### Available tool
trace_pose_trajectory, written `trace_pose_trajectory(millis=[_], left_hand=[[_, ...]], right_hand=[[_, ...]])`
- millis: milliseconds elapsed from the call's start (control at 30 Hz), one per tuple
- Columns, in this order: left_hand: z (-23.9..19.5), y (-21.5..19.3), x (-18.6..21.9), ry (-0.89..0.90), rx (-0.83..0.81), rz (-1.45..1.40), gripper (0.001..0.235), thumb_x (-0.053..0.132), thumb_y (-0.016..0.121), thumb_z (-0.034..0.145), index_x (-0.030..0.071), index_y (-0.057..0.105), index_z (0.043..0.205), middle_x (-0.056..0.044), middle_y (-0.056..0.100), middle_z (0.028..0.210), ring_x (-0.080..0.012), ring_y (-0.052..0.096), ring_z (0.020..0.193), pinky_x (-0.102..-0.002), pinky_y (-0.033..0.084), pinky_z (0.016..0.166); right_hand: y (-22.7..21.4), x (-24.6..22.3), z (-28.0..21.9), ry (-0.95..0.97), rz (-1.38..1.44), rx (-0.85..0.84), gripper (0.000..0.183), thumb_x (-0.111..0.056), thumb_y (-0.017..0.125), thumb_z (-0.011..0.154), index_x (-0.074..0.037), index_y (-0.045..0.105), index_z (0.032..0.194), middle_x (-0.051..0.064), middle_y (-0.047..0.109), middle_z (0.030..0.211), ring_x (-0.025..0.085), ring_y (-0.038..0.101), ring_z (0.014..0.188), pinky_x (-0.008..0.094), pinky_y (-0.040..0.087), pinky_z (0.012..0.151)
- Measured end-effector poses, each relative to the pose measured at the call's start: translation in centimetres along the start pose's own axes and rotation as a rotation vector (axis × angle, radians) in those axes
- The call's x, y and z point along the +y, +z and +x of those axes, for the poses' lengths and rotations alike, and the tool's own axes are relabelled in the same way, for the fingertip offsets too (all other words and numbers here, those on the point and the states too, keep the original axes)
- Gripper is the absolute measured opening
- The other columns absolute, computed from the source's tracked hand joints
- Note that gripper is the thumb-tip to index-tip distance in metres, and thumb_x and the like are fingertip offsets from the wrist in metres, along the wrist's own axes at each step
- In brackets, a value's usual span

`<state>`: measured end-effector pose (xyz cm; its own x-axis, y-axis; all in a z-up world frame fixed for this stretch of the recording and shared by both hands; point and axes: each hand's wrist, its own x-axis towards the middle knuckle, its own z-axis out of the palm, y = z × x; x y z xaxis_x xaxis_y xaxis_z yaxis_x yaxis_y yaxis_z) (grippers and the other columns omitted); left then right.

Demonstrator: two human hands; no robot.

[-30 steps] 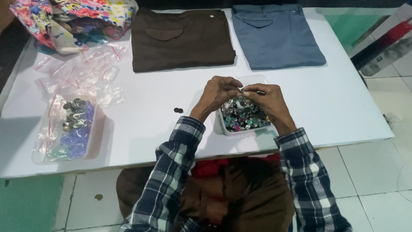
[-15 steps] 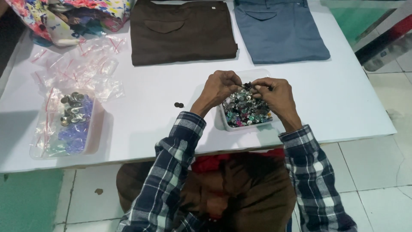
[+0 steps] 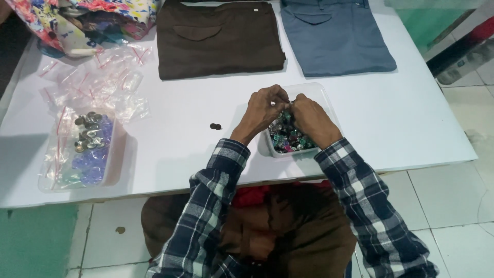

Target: The person sorts small, shiny buttons from a plastic container into a small plastic bag. They pick up buttons from the container, place them into the bag, and occasionally adjust the bag's opening. The task is performed on a white table with folded clothes and other supplies nearby.

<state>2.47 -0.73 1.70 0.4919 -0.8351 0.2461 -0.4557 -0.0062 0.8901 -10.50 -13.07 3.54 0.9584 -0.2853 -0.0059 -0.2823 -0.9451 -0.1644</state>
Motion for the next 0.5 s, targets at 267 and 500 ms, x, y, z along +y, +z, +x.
trace_pose_trajectory(millis=[267,500], left_hand=[[-0.7,-0.2,1.0,0.022,0.045,-0.033,0.017,0.018,0.075,0.084,0.024,0.076,0.101,-0.002,0.079,0.082,-0.0259,0.076,0.091,-0.041,0.053,0.092],[-1.0,-0.5,1.5,0.050,0.016,-0.009,0.015,0.029,0.076,0.088,0.031,0.075,0.103,0.014,0.078,0.085,-0.0115,0.075,0.094,-0.065,-0.002,0.119]], right_hand=[[-1.7,1.7,-1.2,0.040,0.332,0.210,0.017,-0.006,0.073,0.087,-0.004,0.080,0.102,0.024,0.071,0.096,0.045,0.071,0.094,0.047,0.062,0.075],[-3.9,-0.1,-2.7,0.168,0.770,0.318,0.020,-0.011,0.078,0.087,-0.004,0.078,0.106,0.022,0.069,0.094,0.032,0.073,0.092,0.041,0.060,0.076]])
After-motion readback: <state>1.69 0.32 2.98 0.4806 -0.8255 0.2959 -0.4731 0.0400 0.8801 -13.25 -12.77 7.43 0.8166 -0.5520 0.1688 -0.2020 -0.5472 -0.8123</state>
